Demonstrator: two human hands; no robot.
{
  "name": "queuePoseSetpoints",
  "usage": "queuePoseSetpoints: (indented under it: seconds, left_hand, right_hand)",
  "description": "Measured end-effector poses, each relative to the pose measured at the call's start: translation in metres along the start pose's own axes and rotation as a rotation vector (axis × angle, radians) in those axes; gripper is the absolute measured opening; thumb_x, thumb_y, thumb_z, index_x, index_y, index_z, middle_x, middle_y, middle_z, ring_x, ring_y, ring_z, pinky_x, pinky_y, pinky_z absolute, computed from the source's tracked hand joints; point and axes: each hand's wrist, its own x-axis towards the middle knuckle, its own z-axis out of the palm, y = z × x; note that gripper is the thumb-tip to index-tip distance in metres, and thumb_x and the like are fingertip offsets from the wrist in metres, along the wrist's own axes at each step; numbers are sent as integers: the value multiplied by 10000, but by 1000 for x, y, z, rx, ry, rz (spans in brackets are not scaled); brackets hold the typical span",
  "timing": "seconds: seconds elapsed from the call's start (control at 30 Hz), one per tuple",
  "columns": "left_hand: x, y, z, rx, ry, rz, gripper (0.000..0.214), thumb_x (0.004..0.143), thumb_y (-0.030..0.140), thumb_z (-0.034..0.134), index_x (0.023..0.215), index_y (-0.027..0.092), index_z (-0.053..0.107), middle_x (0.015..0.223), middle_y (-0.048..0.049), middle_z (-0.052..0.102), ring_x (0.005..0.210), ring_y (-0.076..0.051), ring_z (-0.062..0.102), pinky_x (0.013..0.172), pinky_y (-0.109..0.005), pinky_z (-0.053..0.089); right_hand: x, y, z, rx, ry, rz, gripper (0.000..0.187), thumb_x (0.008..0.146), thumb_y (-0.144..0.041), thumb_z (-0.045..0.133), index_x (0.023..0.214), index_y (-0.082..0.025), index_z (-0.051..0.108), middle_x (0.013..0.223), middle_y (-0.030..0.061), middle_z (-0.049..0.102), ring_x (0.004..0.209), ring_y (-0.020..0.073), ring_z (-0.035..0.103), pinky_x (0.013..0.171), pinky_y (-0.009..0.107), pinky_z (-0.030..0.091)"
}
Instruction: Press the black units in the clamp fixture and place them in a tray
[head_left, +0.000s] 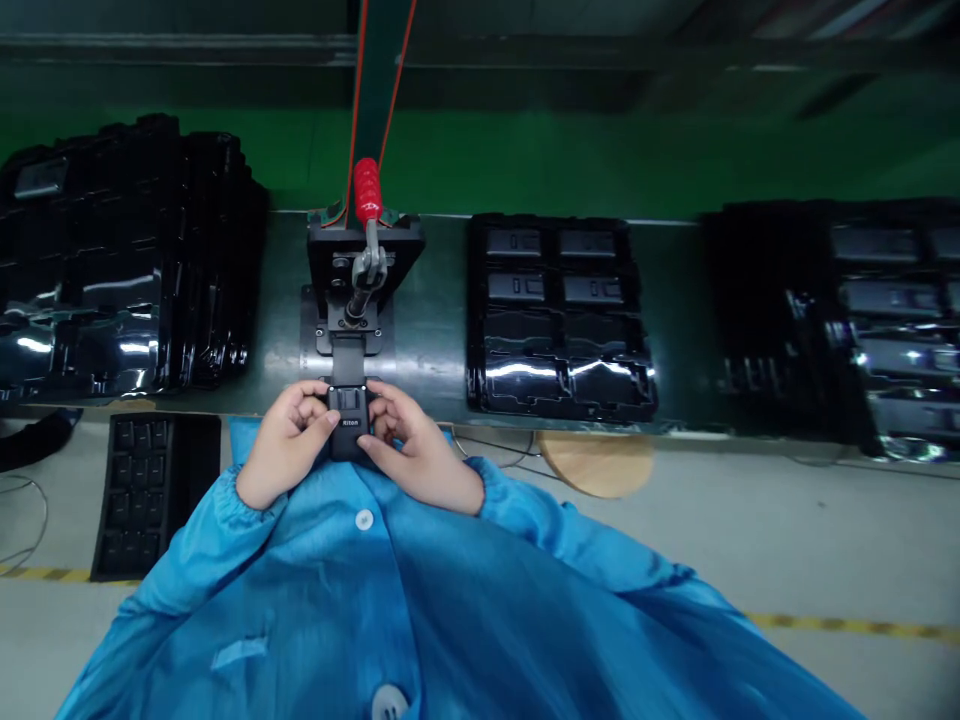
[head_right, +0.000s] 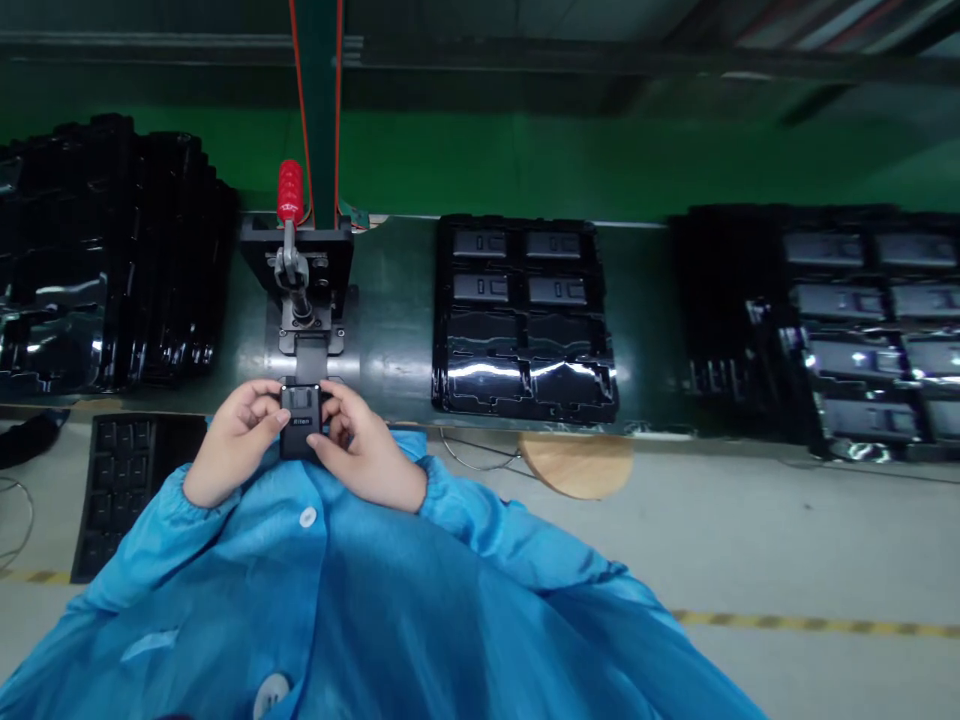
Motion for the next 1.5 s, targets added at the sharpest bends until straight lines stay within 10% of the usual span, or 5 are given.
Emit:
queuePoseSetpoints:
  seconds: [0.17, 0.53, 1.5]
  left_hand:
    - [18, -4, -1, 83, 45, -3, 397, 879, 444, 810, 1113, 205, 596, 678, 59, 627, 588, -116, 535, 604, -233, 434]
    - [68, -14, -7, 599, 107, 190, 156, 966, 343, 691, 1061, 221, 671, 909, -42, 792, 764, -186, 733, 722, -308, 563]
    - [67, -35, -11, 854, 125, 531, 323, 1033, 307, 682, 1323, 179, 743, 987, -71, 768, 865, -221, 719, 848, -380, 599]
  right_hand:
    - [12, 7, -13, -421, -81, -137, 900, 905, -314, 815, 1678, -269, 357, 1186, 96, 655, 823, 193, 644, 814, 425, 623]
    - [63, 11, -31, -901, -89, -294, 774, 962, -345, 743, 1629, -107, 432, 1308, 221, 661, 1193, 383, 639, 1065, 599, 585]
    - [67, 16, -23, -919, -45, -190, 618, 1016, -371, 664, 1569, -152, 498, 1284, 197, 684, 1164, 359, 667, 1009, 564, 593]
